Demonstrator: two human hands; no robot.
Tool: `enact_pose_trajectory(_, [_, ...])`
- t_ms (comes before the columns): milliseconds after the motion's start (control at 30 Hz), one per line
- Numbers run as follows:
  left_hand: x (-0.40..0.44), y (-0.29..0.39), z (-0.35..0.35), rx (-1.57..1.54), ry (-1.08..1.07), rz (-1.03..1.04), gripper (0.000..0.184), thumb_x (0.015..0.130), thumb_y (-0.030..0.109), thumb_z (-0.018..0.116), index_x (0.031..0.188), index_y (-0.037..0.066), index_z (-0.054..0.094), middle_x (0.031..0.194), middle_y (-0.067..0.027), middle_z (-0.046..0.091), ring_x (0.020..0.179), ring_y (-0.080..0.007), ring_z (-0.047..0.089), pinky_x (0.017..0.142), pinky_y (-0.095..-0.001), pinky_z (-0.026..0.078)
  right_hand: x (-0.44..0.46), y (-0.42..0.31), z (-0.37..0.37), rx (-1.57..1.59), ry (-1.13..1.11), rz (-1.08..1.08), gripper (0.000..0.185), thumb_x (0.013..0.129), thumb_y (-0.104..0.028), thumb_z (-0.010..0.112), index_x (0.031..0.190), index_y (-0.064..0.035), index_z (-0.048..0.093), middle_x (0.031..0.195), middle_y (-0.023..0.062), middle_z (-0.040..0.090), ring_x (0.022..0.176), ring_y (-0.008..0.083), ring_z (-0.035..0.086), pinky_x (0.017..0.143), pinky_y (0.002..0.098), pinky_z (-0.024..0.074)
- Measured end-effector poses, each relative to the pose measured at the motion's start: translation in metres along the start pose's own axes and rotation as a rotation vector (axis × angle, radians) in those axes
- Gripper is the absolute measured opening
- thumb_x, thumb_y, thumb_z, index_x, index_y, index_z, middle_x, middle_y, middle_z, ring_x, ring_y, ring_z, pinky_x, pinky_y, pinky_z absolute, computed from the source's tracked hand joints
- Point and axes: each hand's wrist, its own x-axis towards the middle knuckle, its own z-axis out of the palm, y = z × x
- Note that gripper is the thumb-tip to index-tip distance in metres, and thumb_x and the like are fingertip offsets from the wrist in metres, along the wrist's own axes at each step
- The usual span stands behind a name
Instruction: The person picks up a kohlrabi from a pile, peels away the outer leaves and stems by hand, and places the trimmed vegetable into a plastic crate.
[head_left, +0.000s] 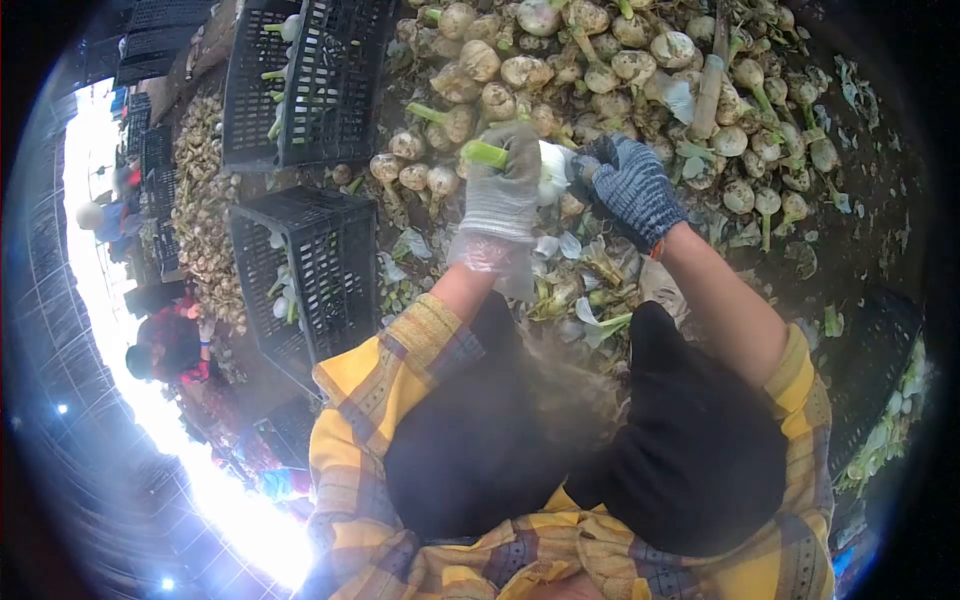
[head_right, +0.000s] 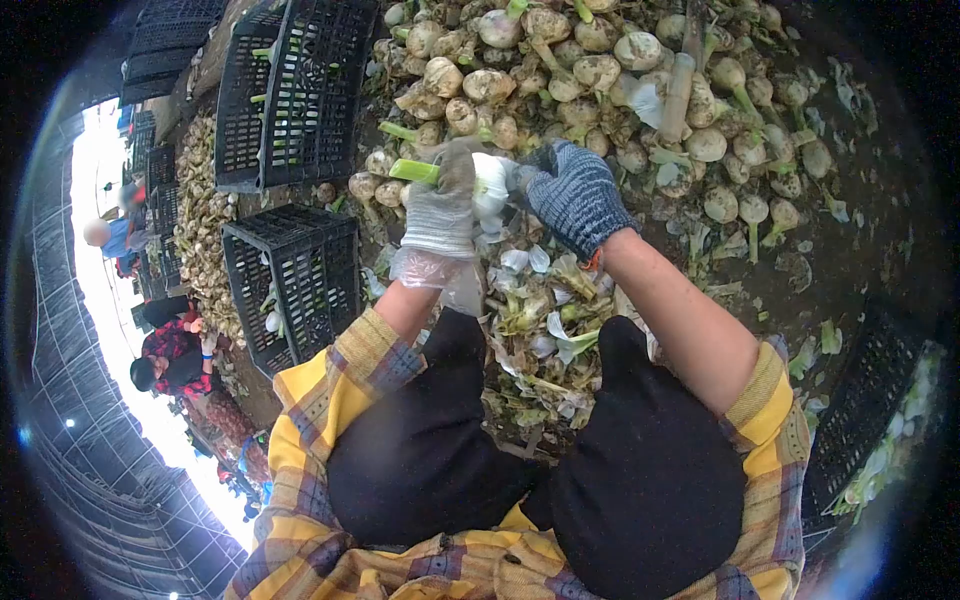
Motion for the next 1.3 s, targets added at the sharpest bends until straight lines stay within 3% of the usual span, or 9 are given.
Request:
enact_pose_trajectory(167, [-0.001, 0.027, 0.006, -0.269, 0.020, -0.265, 0.037, 0.091, 0.036, 0.040, 0.105, 0.005, 0.054, 0.082, -0.0071, 0.059, 0.061, -0.0136, 0.058, 0.045, -0.0245, 0.048, 0.014, 0.036, 0.003, 0.252, -0.004, 0.072, 0.034, 0.077, -0.023, 0.060, 0.096, 0.0047, 0.057, 0.084, 0.0189, 0.063, 0.079, 0.0278, 0.063, 0.071, 0.0358, 0.0486])
enact_pose_trajectory(200, [0.000, 0.026, 0.003, -0.290, 0.004, -0.282, 0.037, 0.090, 0.035, 0.039, 0.105, 0.005, 0.054, 0.083, -0.0073, 0.059, 0.061, -0.0136, 0.058, 0.045, -0.0250, 0.048, 0.002, 0.016, -0.002, 0.751, -0.198, 0.169, 0.028, 0.080, -0.018, 0.058, 0.099, 0.0030, 0.058, 0.085, 0.0136, 0.064, 0.078, 0.0229, 0.062, 0.070, 0.0331, 0.0486])
enact_pose_trajectory(400, [-0.002, 0.030, 0.005, -0.444, 0.000, -0.292, 0.036, 0.087, 0.035, 0.044, 0.107, 0.006, 0.052, 0.089, -0.0082, 0.060, 0.065, -0.0140, 0.058, 0.049, -0.0282, 0.051, -0.016, -0.018, -0.010, 0.796, -0.337, 0.099, 0.025, 0.081, -0.011, 0.059, 0.103, 0.0019, 0.056, 0.087, 0.0104, 0.063, 0.074, 0.0160, 0.060, 0.069, 0.0268, 0.0496])
enact_pose_trajectory(500, [-0.003, 0.031, 0.012, -0.421, 0.119, -0.407, 0.034, 0.086, 0.036, 0.049, 0.104, 0.008, 0.053, 0.089, -0.0077, 0.060, 0.067, -0.0149, 0.059, 0.052, -0.0286, 0.052, -0.008, 0.001, 0.000, 0.429, -0.166, -0.069, 0.025, 0.081, -0.012, 0.060, 0.101, 0.0026, 0.057, 0.086, 0.0091, 0.063, 0.072, 0.0135, 0.060, 0.067, 0.0253, 0.0497])
enact_pose_trajectory(600, [0.002, 0.027, 0.007, -0.476, 0.122, -0.601, 0.027, 0.083, 0.035, 0.052, 0.095, 0.011, 0.056, 0.085, -0.0061, 0.063, 0.072, -0.0186, 0.062, 0.054, -0.0292, 0.053, -0.014, -0.015, -0.006, 0.838, 0.005, 0.257, 0.029, 0.081, -0.018, 0.060, 0.101, 0.0026, 0.057, 0.085, 0.0096, 0.063, 0.074, 0.0145, 0.060, 0.067, 0.0270, 0.0490])
enact_pose_trajectory(833, [0.000, 0.046, 0.008, -0.720, 0.163, -0.728, 0.024, 0.082, 0.030, 0.050, 0.091, 0.010, 0.059, 0.085, -0.0065, 0.065, 0.073, -0.0211, 0.063, 0.062, -0.0348, 0.054, 0.003, 0.025, -0.002, -0.250, -0.022, -0.275, 0.032, 0.082, -0.029, 0.056, 0.100, -0.0036, 0.060, 0.094, 0.0149, 0.064, 0.087, 0.0299, 0.061, 0.081, 0.0360, 0.0465])
enact_pose_trajectory(1033, [0.019, 0.021, -0.039, -1.021, 0.281, -0.812, 0.026, 0.080, 0.029, 0.057, 0.094, 0.008, 0.051, 0.076, -0.0073, 0.059, 0.059, -0.0224, 0.061, 0.043, -0.0268, 0.049, -0.006, 0.010, 0.004, -0.016, -0.076, -0.101, 0.035, 0.081, -0.030, 0.055, 0.102, -0.0022, 0.060, 0.096, 0.0212, 0.061, 0.092, 0.0342, 0.058, 0.082, 0.0394, 0.0446])
enact_pose_trajectory(1167, [0.045, 0.072, -0.125, -1.129, 0.292, -0.176, 0.052, 0.082, 0.052, 0.045, 0.101, 0.004, 0.050, 0.091, -0.0135, 0.058, 0.077, -0.0222, 0.059, 0.059, -0.0276, 0.054, -0.004, 0.022, 0.000, -0.187, -0.095, -0.139, 0.038, 0.081, -0.031, 0.055, 0.103, -0.0005, 0.058, 0.095, 0.0236, 0.060, 0.090, 0.0356, 0.058, 0.080, 0.0398, 0.0454])
enact_pose_trajectory(1300, [0.036, 0.104, -0.173, -1.189, 0.248, -0.086, 0.057, 0.081, 0.054, 0.046, 0.108, 0.004, 0.050, 0.097, -0.0160, 0.058, 0.077, -0.0219, 0.058, 0.058, -0.0277, 0.054, 0.014, 0.012, -0.016, -0.134, 0.171, -0.215, 0.035, 0.081, -0.028, 0.056, 0.105, -0.0026, 0.058, 0.098, 0.0206, 0.060, 0.094, 0.0335, 0.057, 0.084, 0.0391, 0.0443])
